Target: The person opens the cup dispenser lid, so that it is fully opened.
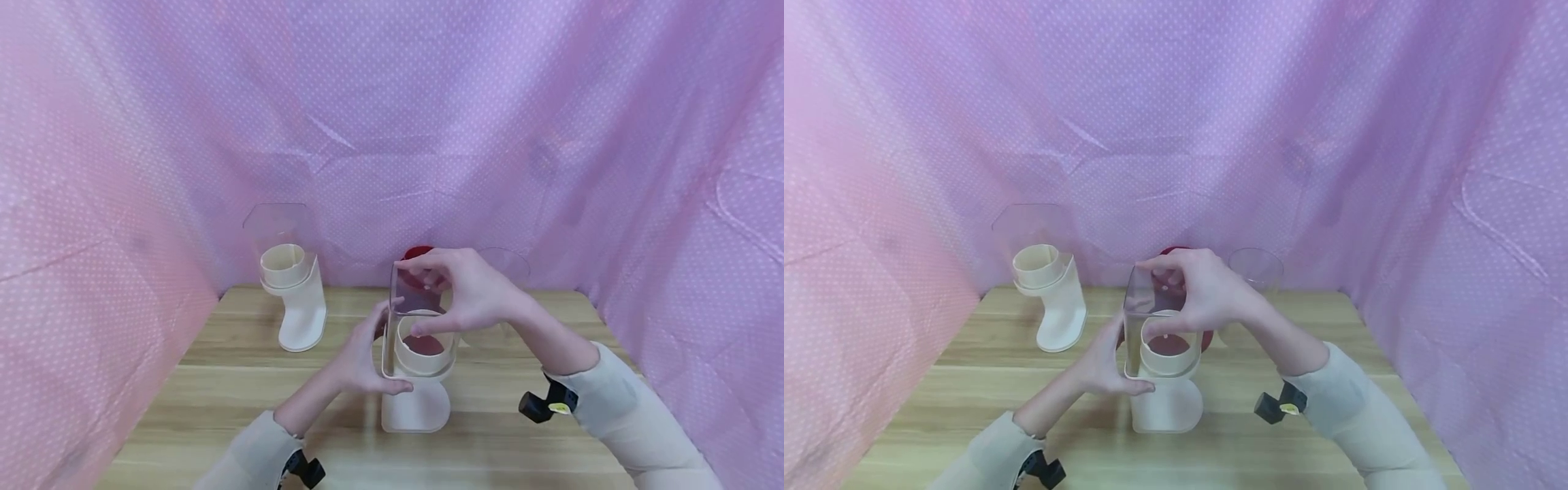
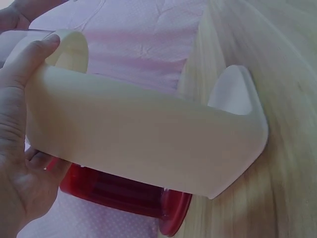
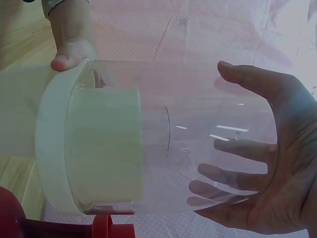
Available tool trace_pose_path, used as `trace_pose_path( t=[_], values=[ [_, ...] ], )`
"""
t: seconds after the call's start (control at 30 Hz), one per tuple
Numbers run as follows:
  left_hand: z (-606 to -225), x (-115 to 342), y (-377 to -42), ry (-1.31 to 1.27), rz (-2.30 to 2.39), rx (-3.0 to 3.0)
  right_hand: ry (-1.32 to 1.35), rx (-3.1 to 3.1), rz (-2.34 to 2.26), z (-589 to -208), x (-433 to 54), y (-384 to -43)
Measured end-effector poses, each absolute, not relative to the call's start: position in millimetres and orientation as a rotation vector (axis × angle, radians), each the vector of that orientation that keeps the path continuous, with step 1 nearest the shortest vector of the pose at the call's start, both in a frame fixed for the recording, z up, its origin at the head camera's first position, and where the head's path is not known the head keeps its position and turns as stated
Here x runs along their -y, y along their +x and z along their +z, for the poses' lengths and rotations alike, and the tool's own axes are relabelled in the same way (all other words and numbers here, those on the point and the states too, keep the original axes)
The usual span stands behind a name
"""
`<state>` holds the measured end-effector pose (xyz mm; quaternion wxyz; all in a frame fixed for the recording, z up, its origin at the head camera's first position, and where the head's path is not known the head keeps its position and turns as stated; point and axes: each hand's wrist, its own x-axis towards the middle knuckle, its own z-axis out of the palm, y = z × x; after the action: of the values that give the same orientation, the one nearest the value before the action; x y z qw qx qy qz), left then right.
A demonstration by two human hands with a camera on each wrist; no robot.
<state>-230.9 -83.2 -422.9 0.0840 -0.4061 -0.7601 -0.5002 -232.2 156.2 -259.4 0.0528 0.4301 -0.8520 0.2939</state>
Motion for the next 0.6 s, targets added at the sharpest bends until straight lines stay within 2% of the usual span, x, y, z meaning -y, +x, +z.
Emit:
trace_pose_path(
  t=[0.6],
  values=[
    [-426.0,81.7,-233.8,-1.181,-1.485,2.320,1.203,2.585,0.880,-256.9,-158.8,-206.6]
  ],
)
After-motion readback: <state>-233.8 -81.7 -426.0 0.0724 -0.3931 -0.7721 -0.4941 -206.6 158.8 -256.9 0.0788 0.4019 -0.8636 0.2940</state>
